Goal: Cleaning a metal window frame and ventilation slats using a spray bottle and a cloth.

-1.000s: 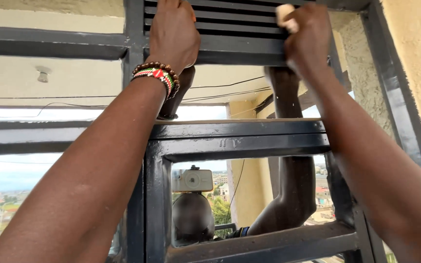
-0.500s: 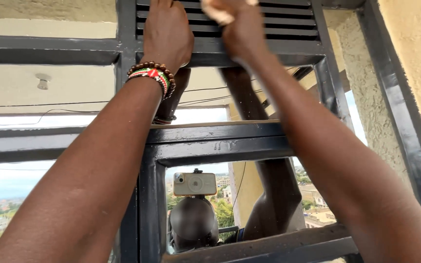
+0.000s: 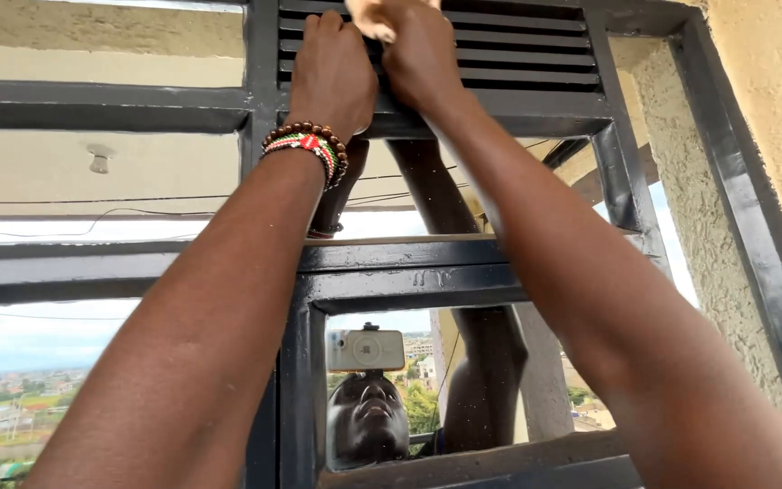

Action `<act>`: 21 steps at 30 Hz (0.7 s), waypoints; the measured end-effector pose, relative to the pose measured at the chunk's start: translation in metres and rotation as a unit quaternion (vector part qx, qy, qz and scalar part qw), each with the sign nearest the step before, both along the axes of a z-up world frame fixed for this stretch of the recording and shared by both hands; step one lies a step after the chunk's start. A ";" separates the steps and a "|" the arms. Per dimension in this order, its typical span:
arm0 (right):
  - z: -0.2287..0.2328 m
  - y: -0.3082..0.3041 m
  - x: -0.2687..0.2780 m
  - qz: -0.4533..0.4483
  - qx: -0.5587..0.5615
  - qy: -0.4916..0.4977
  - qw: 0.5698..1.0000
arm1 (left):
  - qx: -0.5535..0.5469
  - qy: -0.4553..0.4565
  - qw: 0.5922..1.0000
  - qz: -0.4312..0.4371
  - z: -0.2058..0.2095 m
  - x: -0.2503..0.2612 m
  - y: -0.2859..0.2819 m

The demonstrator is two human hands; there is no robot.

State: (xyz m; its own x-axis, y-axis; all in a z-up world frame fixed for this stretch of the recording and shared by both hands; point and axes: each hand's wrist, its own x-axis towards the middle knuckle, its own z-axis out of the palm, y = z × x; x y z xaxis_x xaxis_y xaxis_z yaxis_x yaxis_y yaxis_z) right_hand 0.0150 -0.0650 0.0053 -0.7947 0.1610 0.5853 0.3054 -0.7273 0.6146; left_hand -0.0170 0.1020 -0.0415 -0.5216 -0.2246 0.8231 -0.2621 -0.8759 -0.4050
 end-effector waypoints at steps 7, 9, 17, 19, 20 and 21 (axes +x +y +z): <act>-0.004 -0.138 0.011 -0.051 0.029 0.150 0.987 | 0.023 -0.005 1.000 -0.003 -0.005 -0.001 0.007; -0.007 -0.166 0.011 -0.086 0.113 0.159 0.977 | 0.046 -0.031 0.998 -0.006 -0.007 -0.011 0.007; 0.020 0.032 0.009 0.041 -0.048 0.107 0.992 | 0.069 -0.080 0.993 -0.042 -0.008 -0.017 0.033; 0.008 0.043 -0.019 0.016 -0.075 0.163 0.984 | 0.042 -0.071 0.991 -0.101 -0.005 -0.010 0.031; 0.002 0.052 -0.033 -0.004 -0.104 0.219 0.970 | 0.013 -0.060 0.986 -0.154 -0.003 -0.007 0.034; 0.002 0.030 -0.027 -0.008 -0.098 0.223 0.970 | 0.018 -0.056 0.985 -0.160 -0.007 -0.005 0.030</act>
State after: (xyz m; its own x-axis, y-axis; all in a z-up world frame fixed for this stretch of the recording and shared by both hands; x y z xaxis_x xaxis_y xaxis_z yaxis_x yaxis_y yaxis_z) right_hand -0.0119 -0.0346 0.0070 -0.4664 0.3134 0.8272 0.5621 -0.6171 0.5507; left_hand -0.0222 0.1315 -0.0489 -0.6577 -0.0609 0.7508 -0.4750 -0.7401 -0.4761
